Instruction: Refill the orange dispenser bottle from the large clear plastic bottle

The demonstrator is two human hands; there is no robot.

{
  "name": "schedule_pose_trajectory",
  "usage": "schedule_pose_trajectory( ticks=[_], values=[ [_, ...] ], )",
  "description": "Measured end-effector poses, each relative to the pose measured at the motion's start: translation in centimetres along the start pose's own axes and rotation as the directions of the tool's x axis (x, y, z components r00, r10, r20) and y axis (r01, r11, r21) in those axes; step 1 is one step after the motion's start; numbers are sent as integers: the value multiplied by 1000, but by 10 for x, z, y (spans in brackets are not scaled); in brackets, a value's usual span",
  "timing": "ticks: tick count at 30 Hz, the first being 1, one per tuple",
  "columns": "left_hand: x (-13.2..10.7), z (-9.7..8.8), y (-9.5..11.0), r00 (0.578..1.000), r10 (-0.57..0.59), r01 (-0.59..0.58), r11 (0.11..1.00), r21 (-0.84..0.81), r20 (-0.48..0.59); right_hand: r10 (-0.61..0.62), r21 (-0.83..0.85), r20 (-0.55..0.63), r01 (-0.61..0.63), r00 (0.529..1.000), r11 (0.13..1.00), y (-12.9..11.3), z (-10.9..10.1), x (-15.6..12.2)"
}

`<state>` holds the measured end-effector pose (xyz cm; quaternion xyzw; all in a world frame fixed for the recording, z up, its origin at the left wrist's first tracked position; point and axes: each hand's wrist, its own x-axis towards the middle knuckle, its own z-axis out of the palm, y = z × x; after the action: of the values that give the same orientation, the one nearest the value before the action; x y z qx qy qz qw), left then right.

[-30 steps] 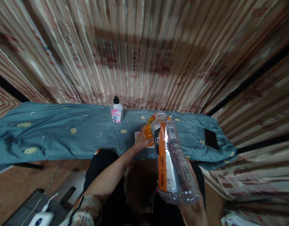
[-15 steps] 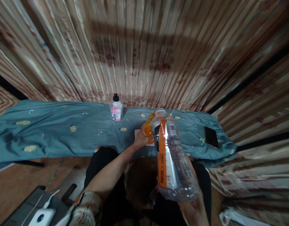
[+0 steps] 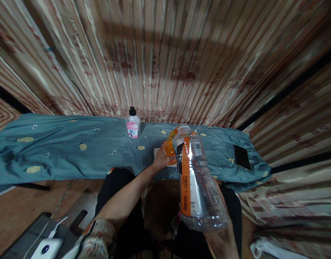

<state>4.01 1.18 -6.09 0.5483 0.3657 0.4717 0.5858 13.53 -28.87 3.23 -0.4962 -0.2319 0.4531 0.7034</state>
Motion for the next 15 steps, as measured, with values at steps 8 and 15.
schedule_pose_trajectory(
  ticks=[8,15],
  values=[
    [-1,1,3,1000,-8,8,1000,9,1,84,118,-16,-82,996,990,1,0,2],
    [-2,1,8,999,-45,47,994,103,-24,-19,-71,5,19,1000,997,11,-11,4]
  ],
)
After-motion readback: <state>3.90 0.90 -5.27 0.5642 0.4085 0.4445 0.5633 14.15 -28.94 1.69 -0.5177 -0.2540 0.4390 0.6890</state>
